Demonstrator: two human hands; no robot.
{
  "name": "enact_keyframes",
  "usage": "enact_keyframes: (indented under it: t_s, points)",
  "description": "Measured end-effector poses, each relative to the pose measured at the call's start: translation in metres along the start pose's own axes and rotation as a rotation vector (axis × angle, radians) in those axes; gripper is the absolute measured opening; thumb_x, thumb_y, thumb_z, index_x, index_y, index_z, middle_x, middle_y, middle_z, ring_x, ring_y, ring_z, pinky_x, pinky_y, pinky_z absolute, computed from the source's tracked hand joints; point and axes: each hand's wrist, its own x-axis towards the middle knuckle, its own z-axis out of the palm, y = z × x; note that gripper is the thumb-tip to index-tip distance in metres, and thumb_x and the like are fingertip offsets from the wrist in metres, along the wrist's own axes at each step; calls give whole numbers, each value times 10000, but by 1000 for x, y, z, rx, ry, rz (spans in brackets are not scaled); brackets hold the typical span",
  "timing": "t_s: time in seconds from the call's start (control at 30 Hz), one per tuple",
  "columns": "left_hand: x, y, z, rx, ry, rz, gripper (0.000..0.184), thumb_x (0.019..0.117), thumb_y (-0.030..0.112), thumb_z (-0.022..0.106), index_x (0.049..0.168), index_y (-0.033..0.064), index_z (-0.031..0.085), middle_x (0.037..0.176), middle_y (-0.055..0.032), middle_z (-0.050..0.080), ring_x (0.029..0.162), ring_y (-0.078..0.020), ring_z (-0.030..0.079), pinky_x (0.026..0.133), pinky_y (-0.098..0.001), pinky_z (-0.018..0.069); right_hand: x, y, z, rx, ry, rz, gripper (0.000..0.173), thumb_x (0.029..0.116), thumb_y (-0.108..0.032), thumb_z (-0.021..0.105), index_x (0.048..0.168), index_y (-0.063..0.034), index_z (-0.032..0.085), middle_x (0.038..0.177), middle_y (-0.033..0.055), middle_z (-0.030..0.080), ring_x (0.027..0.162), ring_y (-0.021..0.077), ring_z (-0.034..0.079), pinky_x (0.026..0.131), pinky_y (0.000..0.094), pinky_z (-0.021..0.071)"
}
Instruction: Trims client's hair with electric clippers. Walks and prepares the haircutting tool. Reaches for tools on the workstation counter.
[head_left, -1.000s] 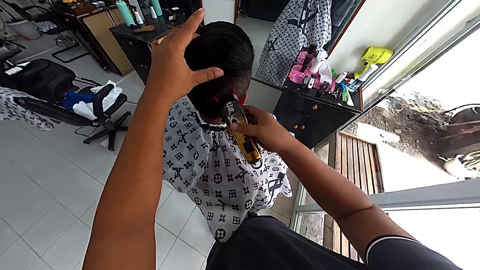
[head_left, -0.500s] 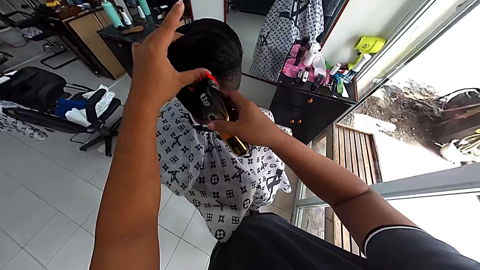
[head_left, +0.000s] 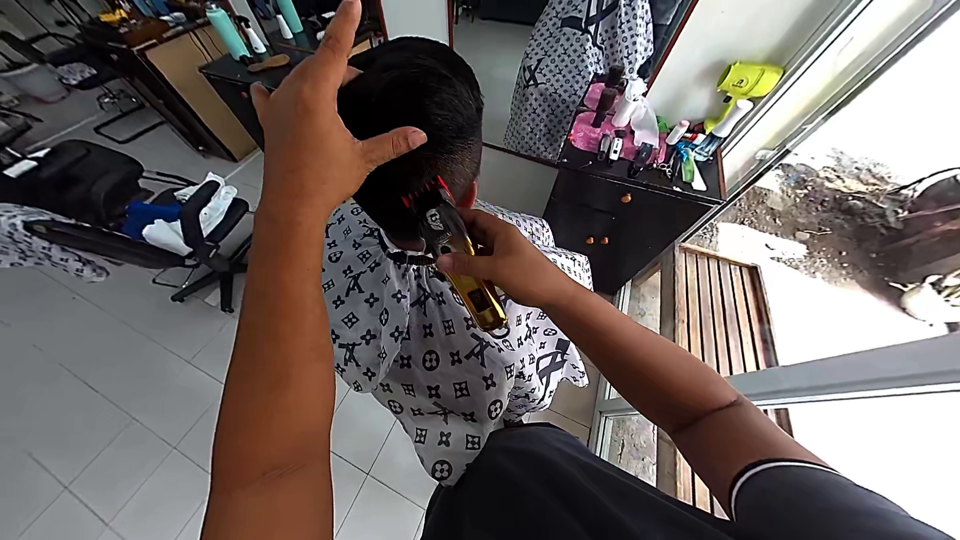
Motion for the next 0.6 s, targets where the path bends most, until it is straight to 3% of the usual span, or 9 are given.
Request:
enact_keyframes:
  t_s: [0.07, 0.13, 0.23, 0.37, 0.6]
  points:
    - [0, 0, 1, 2, 7, -2, 1071, 794, 809, 628, 1621, 200, 323, 1408, -84, 621, 1334, -312, 548, 1107, -720, 267, -3, 0, -5, 162, 4, 81, 516, 952, -148, 703, 1411, -46, 491, 1171, 145, 678, 930, 239, 720, 779, 418, 633]
    - [0, 2, 1, 18, -6, -5, 1066, 793, 810, 629, 1624, 221, 315, 1424, -82, 612, 1342, -307, 542, 1106, -710, 274, 3, -9, -8, 231, -17, 51, 514, 963, -128, 684, 1413, -18, 463, 1182, 162, 660, 980, 270, 713, 826, 466, 634]
    - [-1, 8, -1, 32, -12, -4, 1064, 792, 781, 662, 1626, 222, 310, 1421, -83, 614, 1343, -315, 542, 1114, -724, 248, 7, -11, -11, 208, -36, -32, 567, 961, -121, 690, 1448, -3, 425, 1198, 166, 653, 994, 251, 706, 842, 424, 628]
    - [-1, 9, 2, 45, 20, -18, 1061, 804, 838, 580, 1628, 227, 310, 1389, -73, 637, 1327, -306, 559, 1114, -743, 230, -4, 7, -16, 362, -52, 123, 445, 976, -123, 653, 1382, -46, 487, 1133, 159, 676, 920, 266, 724, 758, 446, 638]
    - [0, 21, 1, 86, 17, -60, 1053, 810, 780, 646, 1628, 213, 304, 1378, -98, 641, 1312, -343, 562, 1101, -752, 234, 8, -12, -19, 331, -79, -12, 501, 961, -100, 663, 1403, -12, 445, 1171, 161, 652, 985, 252, 702, 835, 445, 624]
